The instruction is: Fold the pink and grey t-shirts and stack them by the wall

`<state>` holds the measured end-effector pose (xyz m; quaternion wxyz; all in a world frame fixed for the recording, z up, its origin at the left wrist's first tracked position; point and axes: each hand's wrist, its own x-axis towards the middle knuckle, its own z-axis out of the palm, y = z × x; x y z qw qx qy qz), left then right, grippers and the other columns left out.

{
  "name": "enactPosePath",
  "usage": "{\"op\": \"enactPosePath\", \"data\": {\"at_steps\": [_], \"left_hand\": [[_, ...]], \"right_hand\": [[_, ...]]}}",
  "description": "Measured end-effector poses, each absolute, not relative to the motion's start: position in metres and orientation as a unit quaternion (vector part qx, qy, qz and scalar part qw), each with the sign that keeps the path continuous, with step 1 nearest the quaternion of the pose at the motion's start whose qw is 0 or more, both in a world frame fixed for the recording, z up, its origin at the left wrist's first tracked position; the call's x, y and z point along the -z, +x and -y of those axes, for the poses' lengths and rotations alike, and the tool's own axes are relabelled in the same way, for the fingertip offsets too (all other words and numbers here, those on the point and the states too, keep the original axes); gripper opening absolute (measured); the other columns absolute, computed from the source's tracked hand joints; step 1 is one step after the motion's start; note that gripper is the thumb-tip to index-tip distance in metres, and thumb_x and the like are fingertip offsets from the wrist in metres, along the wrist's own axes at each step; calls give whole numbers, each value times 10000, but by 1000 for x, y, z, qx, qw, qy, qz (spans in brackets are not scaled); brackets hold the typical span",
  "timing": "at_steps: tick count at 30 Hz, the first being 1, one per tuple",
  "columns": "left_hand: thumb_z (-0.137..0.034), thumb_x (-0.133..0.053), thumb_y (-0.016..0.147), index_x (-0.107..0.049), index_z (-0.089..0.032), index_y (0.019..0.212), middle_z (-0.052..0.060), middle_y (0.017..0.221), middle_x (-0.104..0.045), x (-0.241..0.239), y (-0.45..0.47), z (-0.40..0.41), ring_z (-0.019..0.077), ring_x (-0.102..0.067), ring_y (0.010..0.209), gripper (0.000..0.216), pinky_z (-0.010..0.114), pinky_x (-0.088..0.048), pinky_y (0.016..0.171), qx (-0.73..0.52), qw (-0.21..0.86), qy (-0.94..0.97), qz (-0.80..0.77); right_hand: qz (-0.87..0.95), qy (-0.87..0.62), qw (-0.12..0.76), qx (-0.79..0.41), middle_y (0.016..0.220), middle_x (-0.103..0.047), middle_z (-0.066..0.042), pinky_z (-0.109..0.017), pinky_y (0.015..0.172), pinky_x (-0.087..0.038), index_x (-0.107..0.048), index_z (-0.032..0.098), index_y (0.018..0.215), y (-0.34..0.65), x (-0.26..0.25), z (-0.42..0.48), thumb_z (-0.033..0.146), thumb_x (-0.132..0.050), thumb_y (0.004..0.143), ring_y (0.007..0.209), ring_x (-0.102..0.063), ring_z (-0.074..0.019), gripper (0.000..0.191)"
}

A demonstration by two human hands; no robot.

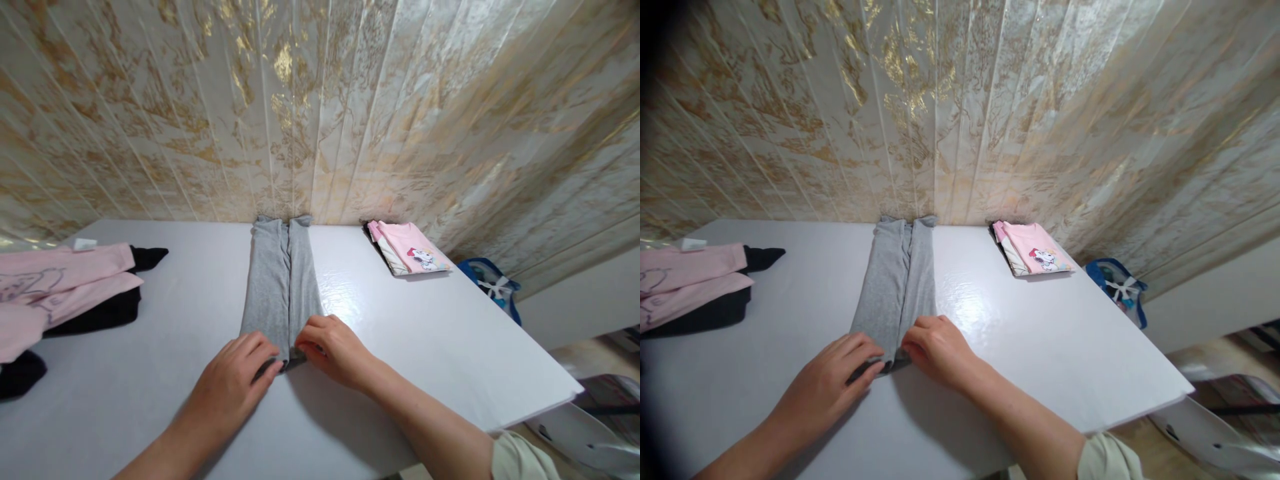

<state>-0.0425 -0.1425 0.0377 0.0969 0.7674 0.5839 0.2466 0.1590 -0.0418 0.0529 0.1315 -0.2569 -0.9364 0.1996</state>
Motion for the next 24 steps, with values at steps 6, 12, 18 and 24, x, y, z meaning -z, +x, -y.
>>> {"op": "enactPosePath", "data": {"at_steps": [6, 12, 18, 24], "left_hand": [[-337, -456, 919, -617, -235, 793, 9, 801, -611, -76, -63, 97, 186, -597, 796, 229, 286, -443, 704, -207, 124, 736, -632], [-235, -435, 910, -639, -254, 1039, 18, 1070, -669, -64, -75, -4, 166, -635, 949, 242, 255, -457, 836, -138, 58, 670, -727], [-362, -472, 891, -536, -68, 1210, 266, 1222, -584, -47, -93, -55, 383, -583, 1123, 439, 450, -472, 853, -126, 0, 516, -847], [-381, -447, 908, -587, -154, 1113, 169, 1085, -686, -36, -112, -64, 321, -655, 1000, 336, 393, -491, 783, -114, 22, 503, -856]], "right_hand": [[941, -248, 107, -203, 826, -633, -6, -230, 680, -376, -687, 212, 861, 154, -44, 41, 127, -568, 871, 742, -576, -131, 146], [942, -255, 106, -191, 828, -633, -9, -236, 667, -354, -679, 209, 861, 151, -37, 40, 129, -572, 860, 751, -573, -137, 134], [942, -264, 107, -177, 848, -633, 3, -246, 671, -350, -665, 229, 883, 151, -36, 39, 163, -576, 870, 761, -576, -135, 111], [942, -267, 100, -176, 886, -640, 5, -259, 687, -341, -660, 245, 979, 151, -37, 39, 192, -604, 865, 785, -578, -140, 137]]}}
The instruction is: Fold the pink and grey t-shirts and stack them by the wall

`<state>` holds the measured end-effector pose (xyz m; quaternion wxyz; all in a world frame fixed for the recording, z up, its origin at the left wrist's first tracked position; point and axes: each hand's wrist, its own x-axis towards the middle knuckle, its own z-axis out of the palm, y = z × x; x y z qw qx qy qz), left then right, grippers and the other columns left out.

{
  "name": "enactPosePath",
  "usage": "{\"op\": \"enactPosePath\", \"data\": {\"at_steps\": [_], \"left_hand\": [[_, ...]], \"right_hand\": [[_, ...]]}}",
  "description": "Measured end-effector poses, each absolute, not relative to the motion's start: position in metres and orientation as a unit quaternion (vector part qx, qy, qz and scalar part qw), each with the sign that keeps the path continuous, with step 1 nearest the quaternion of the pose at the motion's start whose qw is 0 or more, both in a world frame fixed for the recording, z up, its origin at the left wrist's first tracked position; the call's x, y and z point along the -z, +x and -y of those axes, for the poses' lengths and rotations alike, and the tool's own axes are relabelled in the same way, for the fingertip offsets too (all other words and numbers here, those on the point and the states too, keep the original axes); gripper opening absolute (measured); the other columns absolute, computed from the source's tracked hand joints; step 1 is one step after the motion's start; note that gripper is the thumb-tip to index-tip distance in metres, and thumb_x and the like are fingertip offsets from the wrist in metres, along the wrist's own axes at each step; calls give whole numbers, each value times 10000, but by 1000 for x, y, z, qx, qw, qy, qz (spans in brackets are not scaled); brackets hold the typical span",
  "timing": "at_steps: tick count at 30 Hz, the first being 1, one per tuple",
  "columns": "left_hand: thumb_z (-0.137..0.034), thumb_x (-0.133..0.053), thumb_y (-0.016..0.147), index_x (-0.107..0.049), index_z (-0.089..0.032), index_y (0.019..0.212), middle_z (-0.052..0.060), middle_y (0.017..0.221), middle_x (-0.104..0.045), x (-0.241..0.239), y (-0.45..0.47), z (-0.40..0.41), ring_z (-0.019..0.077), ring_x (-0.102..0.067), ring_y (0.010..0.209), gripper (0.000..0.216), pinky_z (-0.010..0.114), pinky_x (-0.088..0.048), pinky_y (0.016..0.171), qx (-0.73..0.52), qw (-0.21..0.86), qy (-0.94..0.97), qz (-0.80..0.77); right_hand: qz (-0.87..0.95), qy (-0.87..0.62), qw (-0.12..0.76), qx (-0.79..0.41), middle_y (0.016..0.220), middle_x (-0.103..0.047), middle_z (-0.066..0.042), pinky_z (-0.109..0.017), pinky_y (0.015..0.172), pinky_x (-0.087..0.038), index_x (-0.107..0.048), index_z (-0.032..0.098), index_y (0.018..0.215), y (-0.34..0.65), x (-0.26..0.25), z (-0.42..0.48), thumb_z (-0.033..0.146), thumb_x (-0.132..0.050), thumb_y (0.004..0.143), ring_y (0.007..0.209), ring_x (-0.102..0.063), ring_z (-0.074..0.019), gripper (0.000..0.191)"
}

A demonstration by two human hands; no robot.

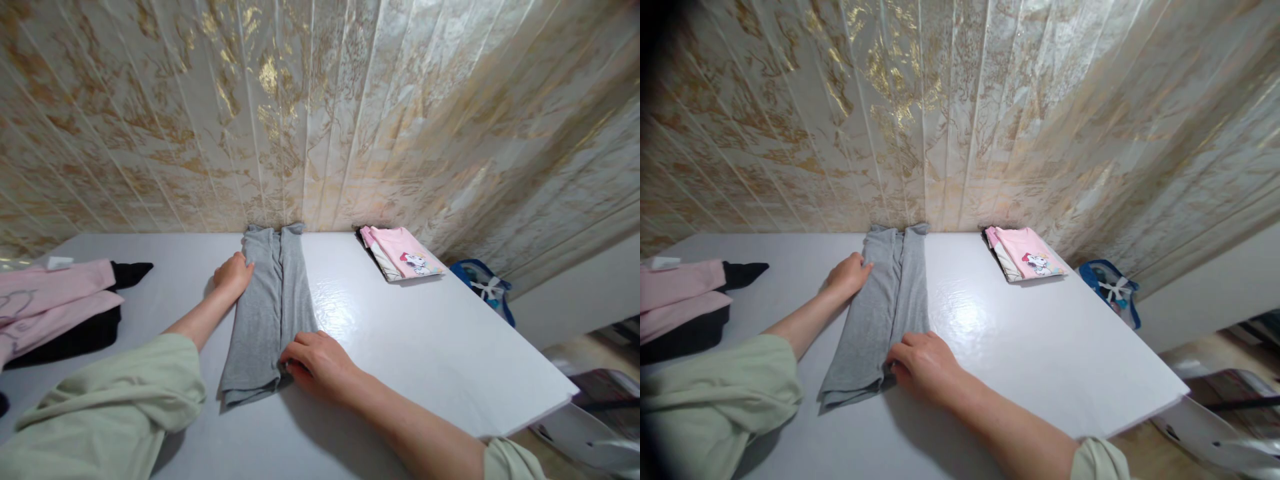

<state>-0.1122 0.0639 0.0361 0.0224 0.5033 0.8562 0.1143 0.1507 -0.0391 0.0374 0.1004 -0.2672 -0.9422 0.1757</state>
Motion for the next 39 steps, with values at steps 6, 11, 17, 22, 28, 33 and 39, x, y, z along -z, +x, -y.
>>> {"op": "enactPosePath", "data": {"at_steps": [6, 11, 17, 22, 28, 33, 39], "left_hand": [[-309, -461, 899, -557, -162, 1177, 183, 1230, -587, -46, -102, -62, 321, -527, 1192, 329, 420, -414, 946, -152, -63, 530, -832], [-284, -470, 888, -675, -218, 925, 90, 1098, -667, -49, -76, -88, 244, -604, 1062, 219, 334, -445, 880, -142, -3, 605, -783], [-241, -554, 805, -660, -239, 881, 34, 997, -719, -42, -68, -116, 204, -657, 904, 130, 289, -460, 745, -120, 52, 604, -786], [-199, -473, 849, -613, -248, 1010, 45, 1067, -696, -58, -72, -125, 204, -642, 967, 220, 291, -449, 782, -115, 29, 629, -768], [-150, -487, 834, -648, -234, 956, 78, 1039, -699, -61, -77, -120, 244, -646, 980, 220, 333, -441, 852, -69, 30, 654, -753], [-267, -451, 890, -608, -230, 1118, 108, 1231, -629, -65, -78, -100, 259, -582, 1130, 279, 352, -424, 923, -77, 4, 635, -769], [-446, -540, 830, -661, -211, 717, 74, 778, -723, -63, -64, -57, 241, -675, 793, 287, 296, -466, 672, -24, 93, 627, -773]], "right_hand": [[943, -268, 87, -176, 873, -643, 11, -265, 681, -324, -661, 236, 906, 150, -39, 40, 205, -614, 865, 772, -576, -134, 70], [941, -274, 86, -181, 862, -646, 20, -263, 677, -316, -660, 237, 895, 149, -36, 38, 180, -619, 852, 780, -582, -131, 83], [940, -269, 89, -188, 859, -641, 20, -261, 676, -310, -656, 241, 905, 149, -34, 37, 173, -605, 860, 798, -580, -130, 96], [940, -270, 80, -193, 862, -636, 19, -270, 681, -305, -655, 246, 913, 150, -35, 37, 181, -598, 868, 799, -577, -135, 98], [940, -266, 78, -197, 877, -640, 14, -272, 696, -314, -663, 250, 926, 150, -34, 36, 162, -583, 866, 803, -579, -136, 133], [940, -264, 84, -198, 870, -641, 7, -270, 690, -322, -665, 242, 917, 151, -36, 37, 156, -572, 870, 798, -582, -140, 135], [938, -264, 95, -206, 870, -646, 9, -267, 699, -333, -674, 245, 929, 152, -35, 36, 138, -577, 855, 788, -588, -139, 162]]}}
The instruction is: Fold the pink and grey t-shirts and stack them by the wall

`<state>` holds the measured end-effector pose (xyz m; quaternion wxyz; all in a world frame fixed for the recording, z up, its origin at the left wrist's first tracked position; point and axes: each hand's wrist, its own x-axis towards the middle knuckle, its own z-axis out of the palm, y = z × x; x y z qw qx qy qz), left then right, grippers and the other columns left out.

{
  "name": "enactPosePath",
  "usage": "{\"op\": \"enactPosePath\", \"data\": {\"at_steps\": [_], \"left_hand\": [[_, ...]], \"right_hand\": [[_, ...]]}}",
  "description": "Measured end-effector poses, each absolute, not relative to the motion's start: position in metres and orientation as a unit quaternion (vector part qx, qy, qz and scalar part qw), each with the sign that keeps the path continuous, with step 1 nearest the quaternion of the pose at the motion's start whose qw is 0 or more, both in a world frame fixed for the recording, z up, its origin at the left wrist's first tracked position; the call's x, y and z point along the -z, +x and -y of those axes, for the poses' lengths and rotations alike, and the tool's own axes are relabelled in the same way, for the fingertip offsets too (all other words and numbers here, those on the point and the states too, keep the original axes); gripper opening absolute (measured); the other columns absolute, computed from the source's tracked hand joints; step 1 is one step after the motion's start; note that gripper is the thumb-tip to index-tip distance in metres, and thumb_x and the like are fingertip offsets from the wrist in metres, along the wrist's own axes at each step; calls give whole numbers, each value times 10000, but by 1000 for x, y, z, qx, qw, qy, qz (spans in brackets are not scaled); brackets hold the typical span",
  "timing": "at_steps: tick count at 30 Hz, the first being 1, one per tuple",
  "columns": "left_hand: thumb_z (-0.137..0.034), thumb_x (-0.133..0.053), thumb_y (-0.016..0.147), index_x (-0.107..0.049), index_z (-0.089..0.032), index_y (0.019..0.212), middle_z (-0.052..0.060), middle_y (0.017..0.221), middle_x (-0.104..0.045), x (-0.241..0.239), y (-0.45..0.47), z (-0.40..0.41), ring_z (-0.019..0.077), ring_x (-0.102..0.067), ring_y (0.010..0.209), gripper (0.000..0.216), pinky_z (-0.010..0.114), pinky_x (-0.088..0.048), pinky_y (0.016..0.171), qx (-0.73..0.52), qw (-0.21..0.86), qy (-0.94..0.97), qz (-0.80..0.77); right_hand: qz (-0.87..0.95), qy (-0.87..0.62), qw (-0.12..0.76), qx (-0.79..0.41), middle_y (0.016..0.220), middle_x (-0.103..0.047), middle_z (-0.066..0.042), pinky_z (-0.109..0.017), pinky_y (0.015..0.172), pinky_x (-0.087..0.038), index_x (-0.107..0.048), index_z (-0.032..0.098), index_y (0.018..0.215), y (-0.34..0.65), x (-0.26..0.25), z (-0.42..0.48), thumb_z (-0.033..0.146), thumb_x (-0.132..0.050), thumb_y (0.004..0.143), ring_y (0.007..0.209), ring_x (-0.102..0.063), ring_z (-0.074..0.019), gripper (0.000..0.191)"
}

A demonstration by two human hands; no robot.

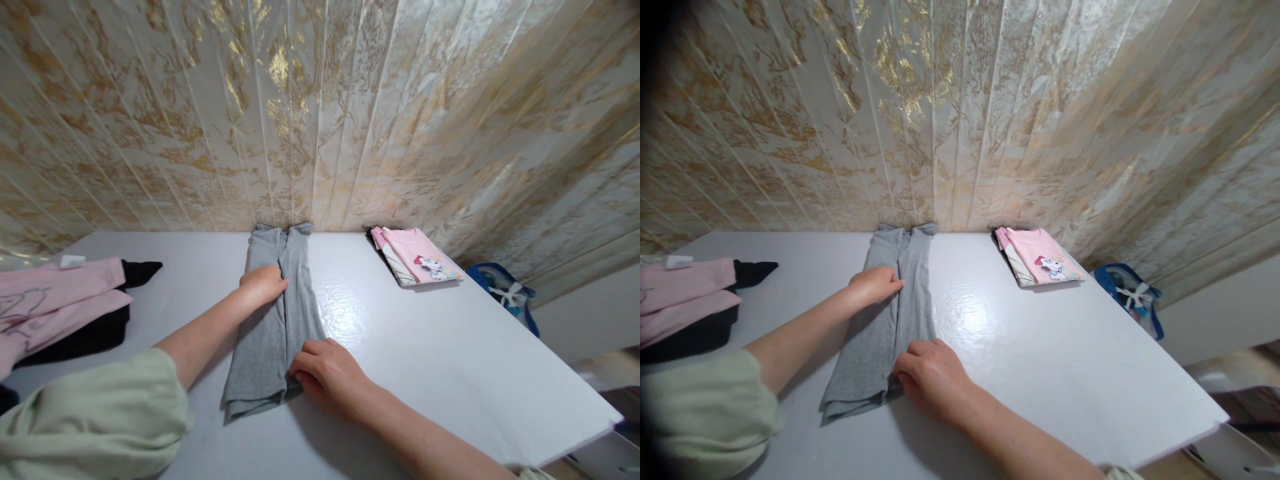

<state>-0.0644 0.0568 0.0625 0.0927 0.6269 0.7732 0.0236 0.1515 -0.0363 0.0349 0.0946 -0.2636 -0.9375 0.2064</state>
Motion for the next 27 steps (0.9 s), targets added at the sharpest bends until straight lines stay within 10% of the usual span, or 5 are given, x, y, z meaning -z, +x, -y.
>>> {"op": "enactPosePath", "data": {"at_steps": [14, 27], "left_hand": [[-304, -527, 807, -608, -227, 762, 28, 782, -700, -45, -54, -30, 216, -656, 745, 121, 284, -385, 589, -90, 99, 639, -757], [-268, -539, 877, -603, -221, 767, 37, 898, -610, -48, -32, 42, 202, -572, 926, 135, 317, -450, 826, -175, 160, 797, -556]], "right_hand": [[939, -251, 120, -204, 851, -652, 4, -253, 702, -346, -682, 227, 900, 152, -34, 37, 123, -576, 847, 753, -578, -127, 157], [910, -306, 182, -212, 912, -623, -35, -271, 781, -391, -699, 216, 955, 165, -30, 20, 118, -560, 874, 858, -568, -157, 189]]}}
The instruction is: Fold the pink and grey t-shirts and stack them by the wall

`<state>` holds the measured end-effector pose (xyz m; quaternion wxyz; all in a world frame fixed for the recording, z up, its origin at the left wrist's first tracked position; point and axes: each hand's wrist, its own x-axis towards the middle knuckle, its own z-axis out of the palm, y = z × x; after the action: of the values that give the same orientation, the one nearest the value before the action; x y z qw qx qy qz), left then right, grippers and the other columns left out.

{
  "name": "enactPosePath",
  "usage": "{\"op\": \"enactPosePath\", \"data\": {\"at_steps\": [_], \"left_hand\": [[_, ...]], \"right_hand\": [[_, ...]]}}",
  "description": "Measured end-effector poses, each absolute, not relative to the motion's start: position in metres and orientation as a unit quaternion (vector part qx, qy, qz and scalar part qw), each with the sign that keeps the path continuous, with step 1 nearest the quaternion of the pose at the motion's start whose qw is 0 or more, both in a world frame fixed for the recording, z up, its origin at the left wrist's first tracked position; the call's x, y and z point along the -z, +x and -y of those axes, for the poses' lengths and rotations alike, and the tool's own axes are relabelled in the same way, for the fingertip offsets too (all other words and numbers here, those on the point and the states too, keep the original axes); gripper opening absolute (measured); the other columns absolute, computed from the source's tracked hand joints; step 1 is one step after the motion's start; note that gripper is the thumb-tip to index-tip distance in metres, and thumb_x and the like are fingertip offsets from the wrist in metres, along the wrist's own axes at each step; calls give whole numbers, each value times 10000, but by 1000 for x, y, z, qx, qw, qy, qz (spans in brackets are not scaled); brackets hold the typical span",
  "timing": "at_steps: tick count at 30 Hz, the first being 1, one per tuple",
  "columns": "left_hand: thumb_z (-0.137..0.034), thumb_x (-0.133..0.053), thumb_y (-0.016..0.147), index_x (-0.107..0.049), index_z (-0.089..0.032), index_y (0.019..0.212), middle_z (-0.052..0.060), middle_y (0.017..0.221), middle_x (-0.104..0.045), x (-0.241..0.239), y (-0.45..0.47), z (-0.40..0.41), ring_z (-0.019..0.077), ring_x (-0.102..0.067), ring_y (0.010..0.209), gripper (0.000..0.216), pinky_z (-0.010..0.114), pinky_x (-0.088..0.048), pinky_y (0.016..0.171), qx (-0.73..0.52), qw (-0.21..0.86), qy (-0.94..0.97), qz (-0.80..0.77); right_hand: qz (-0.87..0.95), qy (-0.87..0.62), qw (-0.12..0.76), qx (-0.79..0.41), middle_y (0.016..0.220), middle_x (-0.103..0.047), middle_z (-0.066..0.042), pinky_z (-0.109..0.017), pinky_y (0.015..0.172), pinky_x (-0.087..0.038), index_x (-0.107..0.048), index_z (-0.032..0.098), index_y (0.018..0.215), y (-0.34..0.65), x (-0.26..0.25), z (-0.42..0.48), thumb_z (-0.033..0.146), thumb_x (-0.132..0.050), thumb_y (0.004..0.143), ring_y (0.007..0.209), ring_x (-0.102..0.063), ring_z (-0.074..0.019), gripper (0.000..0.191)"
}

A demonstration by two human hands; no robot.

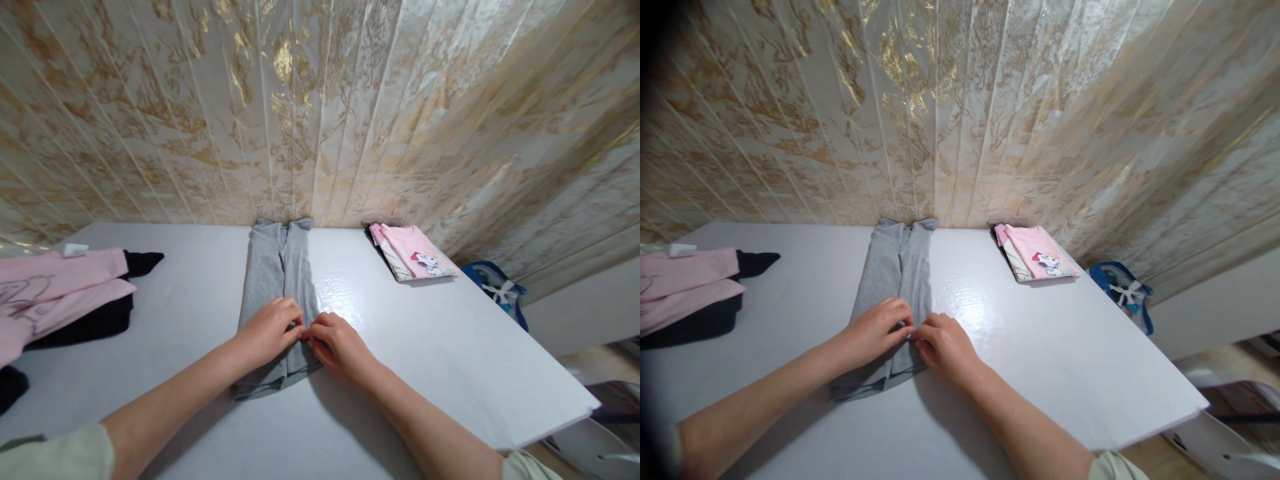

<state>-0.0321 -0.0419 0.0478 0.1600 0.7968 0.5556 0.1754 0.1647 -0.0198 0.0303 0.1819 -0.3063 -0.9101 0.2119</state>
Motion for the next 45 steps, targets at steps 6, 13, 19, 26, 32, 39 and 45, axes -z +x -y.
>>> {"op": "enactPosePath", "data": {"at_steps": [6, 13, 19, 26, 32, 39, 45], "left_hand": [[-316, -544, 890, -606, -221, 745, 35, 902, -621, -42, -40, 70, 206, -556, 926, 184, 331, -439, 828, -194, 202, 791, -544], [-310, -552, 886, -589, -231, 852, 42, 966, -616, -27, -44, 65, 218, -547, 973, 94, 363, -435, 871, -259, 164, 771, -558], [-331, -526, 908, -569, -228, 804, 39, 945, -618, -18, -43, 65, 215, -557, 976, 152, 365, -454, 870, -287, 151, 758, -566], [-410, -495, 927, -532, -263, 1308, 65, 1426, -523, -2, -44, 69, 255, -430, 1328, 409, 479, -267, 1137, -220, 64, 771, -594], [-460, -474, 929, -453, -283, 1410, 50, 1479, -477, 4, -41, 70, 277, -387, 1378, 513, 504, -242, 1146, -167, 21, 761, -627], [-488, -440, 940, -491, -248, 1387, 53, 1455, -507, 5, -44, 70, 267, -428, 1348, 509, 489, -273, 1141, -173, -10, 766, -619], [-468, -386, 966, -504, -264, 1371, 20, 1441, -524, 4, -46, 68, 242, -441, 1343, 468, 474, -313, 1124, -169, -10, 770, -615]], "right_hand": [[895, -320, 223, -217, 917, -621, -40, -278, 780, -391, -688, 203, 973, 167, -31, 18, 155, -537, 905, 854, -558, -156, 172], [895, -394, 139, -154, 852, -608, -27, -278, 763, -367, -672, 193, 831, 164, -34, 16, 208, -559, 913, 813, -544, -148, 140], [881, -408, 190, -146, 875, -619, -46, -292, 771, -400, -652, 182, 835, 165, -35, 16, 248, -500, 951, 829, -560, -160, 203], [915, -346, 156, -136, 1419, -495, -110, -422, 1091, -322, -479, 172, 1372, 156, -17, 23, 254, -567, 902, 1314, -416, -243, 485], [909, -374, 147, -115, 1400, -520, -109, -415, 1065, -344, -539, 162, 1308, 154, -23, 30, 261, -587, 897, 1279, -448, -255, 425], [902, -398, 143, -91, 787, -635, -36, -310, 813, -412, -637, 187, 737, 154, -34, 28, 249, -507, 953, 809, -569, -169, 260], [895, -363, 223, -131, 1139, -647, -75, -332, 939, -415, -630, 195, 1123, 154, -25, 28, 224, -524, 936, 1054, -562, -195, 217]]}}
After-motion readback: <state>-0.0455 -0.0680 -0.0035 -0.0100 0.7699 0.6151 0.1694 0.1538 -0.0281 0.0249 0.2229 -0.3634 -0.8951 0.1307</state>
